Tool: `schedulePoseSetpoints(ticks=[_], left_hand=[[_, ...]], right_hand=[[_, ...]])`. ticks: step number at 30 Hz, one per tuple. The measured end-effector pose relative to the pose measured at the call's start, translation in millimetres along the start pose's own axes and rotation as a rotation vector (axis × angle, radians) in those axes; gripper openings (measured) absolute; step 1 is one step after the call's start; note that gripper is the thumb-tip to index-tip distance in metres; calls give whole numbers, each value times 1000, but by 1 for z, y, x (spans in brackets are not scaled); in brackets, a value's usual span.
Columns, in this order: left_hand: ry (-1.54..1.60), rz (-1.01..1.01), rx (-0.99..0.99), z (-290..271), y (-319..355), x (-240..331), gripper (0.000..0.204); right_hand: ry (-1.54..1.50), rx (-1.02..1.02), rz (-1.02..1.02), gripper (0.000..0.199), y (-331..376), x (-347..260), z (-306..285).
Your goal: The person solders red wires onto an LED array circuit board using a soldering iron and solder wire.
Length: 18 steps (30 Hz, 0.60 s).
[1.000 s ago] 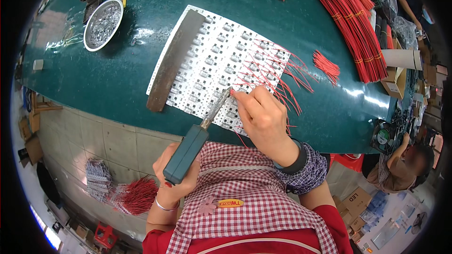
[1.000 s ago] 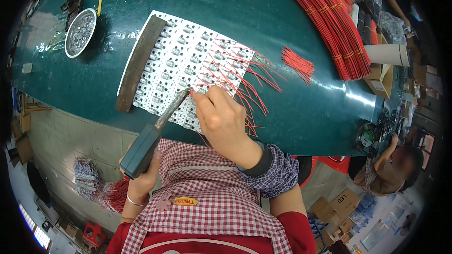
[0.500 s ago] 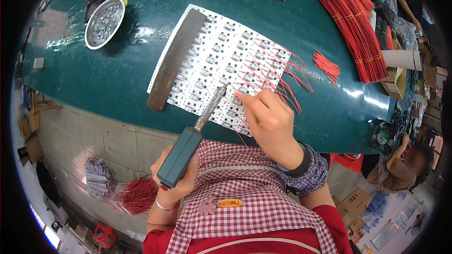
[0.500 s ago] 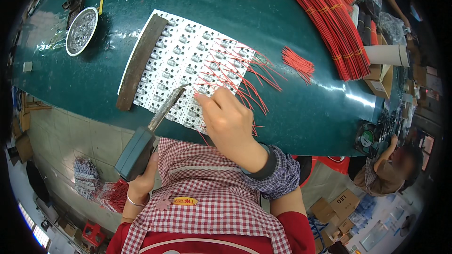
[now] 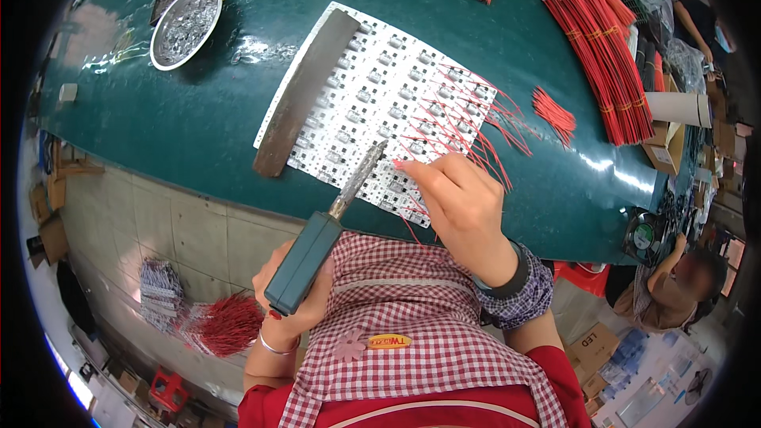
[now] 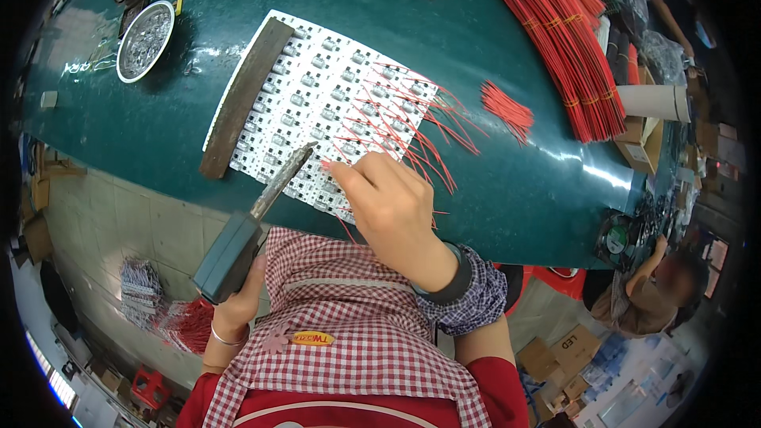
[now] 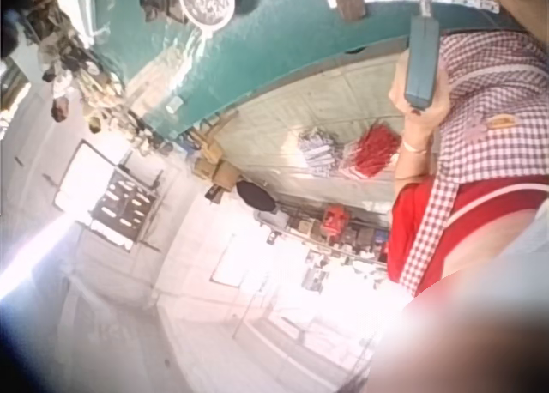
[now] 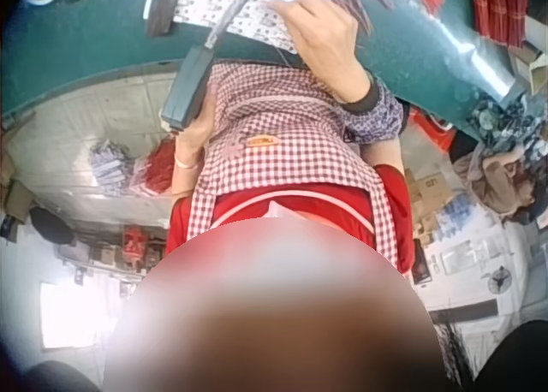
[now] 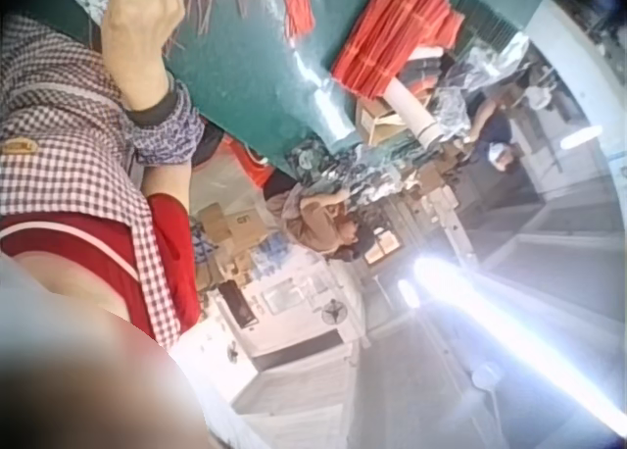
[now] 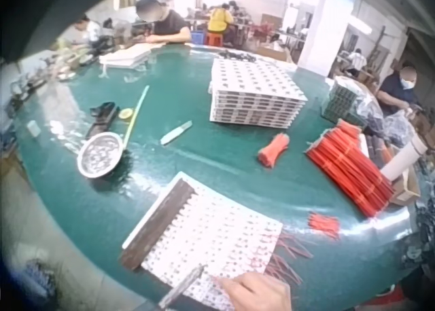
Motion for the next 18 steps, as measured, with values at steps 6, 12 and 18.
schedulePoseSetpoints(ticks=[6, 12, 18], left_hand=[[7, -45, -7, -2, 4, 1, 24], [14, -19, -27, -1, 0, 5, 23], [7, 67, -26, -2, -10, 15, 20]], right_hand=[[9, -64, 46, 28, 0, 9, 8], [46, -79, 47, 26, -1, 10, 11], [57, -80, 54, 26, -4, 7, 11]])
Point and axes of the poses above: each hand's wrist, its own y-axis away from the middle knuckle, its own z-axis out of the palm, x = y × z, the point moved 5 cm from there along -y, towards the middle knuckle, and after that the axes turned 5 degrees about -y, right-handed, at the moved point
